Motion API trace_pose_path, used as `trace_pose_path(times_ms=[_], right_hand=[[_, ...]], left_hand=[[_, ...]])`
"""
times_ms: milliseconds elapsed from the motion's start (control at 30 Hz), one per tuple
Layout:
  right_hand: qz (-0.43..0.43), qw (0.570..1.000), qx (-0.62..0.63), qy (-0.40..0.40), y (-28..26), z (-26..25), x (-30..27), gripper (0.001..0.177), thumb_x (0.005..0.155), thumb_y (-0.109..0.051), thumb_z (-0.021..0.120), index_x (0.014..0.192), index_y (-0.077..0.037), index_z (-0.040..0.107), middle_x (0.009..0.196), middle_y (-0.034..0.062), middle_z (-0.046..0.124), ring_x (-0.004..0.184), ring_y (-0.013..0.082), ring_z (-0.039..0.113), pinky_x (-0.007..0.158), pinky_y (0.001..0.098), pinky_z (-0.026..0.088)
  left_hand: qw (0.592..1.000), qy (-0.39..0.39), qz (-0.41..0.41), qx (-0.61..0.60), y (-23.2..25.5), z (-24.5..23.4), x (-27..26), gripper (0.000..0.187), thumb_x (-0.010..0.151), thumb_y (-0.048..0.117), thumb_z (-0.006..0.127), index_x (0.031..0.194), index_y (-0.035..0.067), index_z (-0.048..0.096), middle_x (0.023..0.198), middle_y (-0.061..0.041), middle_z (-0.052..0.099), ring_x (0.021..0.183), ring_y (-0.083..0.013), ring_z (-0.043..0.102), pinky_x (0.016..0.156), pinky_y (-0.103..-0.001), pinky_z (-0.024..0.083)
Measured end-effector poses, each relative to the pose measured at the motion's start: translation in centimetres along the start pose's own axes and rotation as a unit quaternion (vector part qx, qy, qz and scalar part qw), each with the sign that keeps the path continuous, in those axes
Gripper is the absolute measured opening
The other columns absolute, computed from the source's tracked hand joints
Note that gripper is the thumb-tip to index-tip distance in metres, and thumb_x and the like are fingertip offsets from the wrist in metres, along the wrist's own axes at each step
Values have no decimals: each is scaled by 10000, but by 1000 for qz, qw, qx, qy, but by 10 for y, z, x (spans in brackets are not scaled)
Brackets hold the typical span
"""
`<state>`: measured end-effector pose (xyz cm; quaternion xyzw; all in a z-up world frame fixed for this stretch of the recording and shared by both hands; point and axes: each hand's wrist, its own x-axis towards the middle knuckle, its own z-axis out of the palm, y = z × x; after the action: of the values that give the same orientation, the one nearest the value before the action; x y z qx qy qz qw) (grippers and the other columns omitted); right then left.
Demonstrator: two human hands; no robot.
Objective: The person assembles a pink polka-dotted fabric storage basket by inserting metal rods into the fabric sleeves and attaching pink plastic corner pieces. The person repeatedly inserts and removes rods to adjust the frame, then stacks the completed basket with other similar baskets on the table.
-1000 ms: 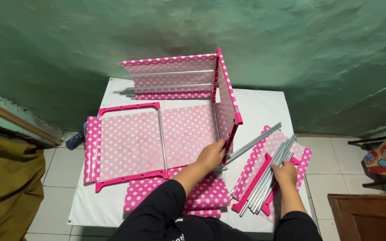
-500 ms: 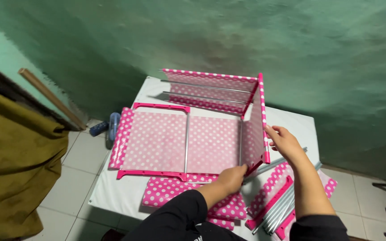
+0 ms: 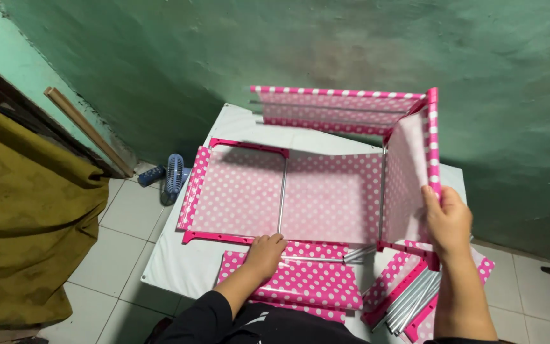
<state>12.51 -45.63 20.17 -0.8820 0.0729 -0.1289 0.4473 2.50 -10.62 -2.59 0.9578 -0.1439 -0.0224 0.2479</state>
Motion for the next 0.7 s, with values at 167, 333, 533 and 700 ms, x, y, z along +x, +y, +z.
trace_pose_path(times_ms=[167, 333, 533, 700], right_hand=[[-11, 980, 200, 12, -16, -33, -26, 185, 1116, -224, 601, 1120, -41, 625, 797, -74, 529, 644, 8, 426, 542, 192, 333], [-112, 981, 143, 70, -22, -27, -60, 202, 1137, -209, 577, 1138, -8, 592, 886, -56, 570, 747, 12, 492, 633, 190, 408], [-44, 989, 126, 70, -36, 39, -114, 183, 1052, -232, 586, 1056, -49, 588, 673, 55, 601, 524, 95, 560, 467, 263, 437], [-139, 987, -16, 82, -30, 94, -143, 257, 1018, -221, 608, 1144, 3, 611, 841, 135, 668, 656, 220, 646, 575, 366, 528]], left_hand=[[992, -34, -65, -103, 9, -12, 18, 387, 848, 138, 733, 1226, 114, 655, 1258, -86, 652, 1171, -335, 591, 1053, -451, 440], [976, 69, 2, -205, 45, -64, 61, 430, 838, 172, 750, 1247, 78, 656, 1288, -144, 641, 1209, -366, 569, 1024, -455, 455], [902, 175, 135, -372, 166, -155, 119, 549, 948, 352, 716, 1398, 70, 577, 1269, -163, 671, 1163, -262, 682, 982, -384, 551], [874, 238, 12, -423, 195, -183, 156, 643, 812, 249, 812, 1334, 7, 523, 1112, -150, 690, 951, -229, 697, 824, -363, 576]])
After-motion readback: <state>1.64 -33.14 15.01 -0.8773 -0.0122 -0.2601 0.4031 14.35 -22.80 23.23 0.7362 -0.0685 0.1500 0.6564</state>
